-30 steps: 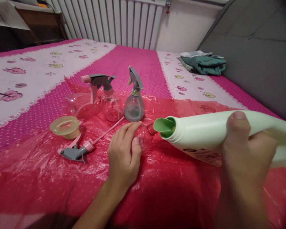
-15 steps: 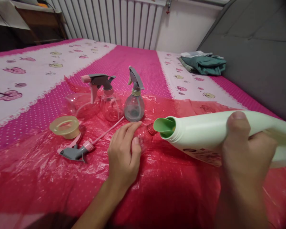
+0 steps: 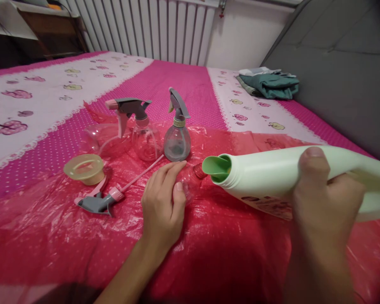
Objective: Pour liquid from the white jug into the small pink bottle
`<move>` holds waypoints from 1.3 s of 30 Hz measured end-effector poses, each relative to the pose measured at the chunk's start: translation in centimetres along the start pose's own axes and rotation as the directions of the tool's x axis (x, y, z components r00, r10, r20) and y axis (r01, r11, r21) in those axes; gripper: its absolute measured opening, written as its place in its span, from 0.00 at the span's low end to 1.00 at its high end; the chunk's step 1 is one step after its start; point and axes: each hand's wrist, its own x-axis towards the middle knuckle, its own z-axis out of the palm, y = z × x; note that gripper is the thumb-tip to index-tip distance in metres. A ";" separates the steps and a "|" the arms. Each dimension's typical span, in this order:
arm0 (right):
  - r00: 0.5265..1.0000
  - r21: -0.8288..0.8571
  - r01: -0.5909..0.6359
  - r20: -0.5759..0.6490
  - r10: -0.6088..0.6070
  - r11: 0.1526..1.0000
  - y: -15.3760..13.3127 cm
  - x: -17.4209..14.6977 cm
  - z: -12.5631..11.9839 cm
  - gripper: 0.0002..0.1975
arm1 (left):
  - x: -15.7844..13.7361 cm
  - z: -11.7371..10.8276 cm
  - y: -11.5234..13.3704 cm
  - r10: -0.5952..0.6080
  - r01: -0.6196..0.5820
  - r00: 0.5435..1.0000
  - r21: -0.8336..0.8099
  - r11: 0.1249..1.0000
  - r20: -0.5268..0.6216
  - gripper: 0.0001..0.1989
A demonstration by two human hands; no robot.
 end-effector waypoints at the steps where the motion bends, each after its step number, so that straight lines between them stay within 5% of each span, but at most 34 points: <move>1: 1.000 0.003 0.003 0.000 -0.003 1.000 0.0 0.0 0.0 0.39 | 0.0 0.0 0.0 0.001 -0.001 1.000 0.001 1.000 -0.002 0.20; 39: 1.000 -0.008 -0.011 0.000 0.011 1.000 -0.2 -0.1 -0.1 0.39 | 0.0 0.0 0.1 0.004 -0.004 1.000 0.013 1.000 -0.007 0.20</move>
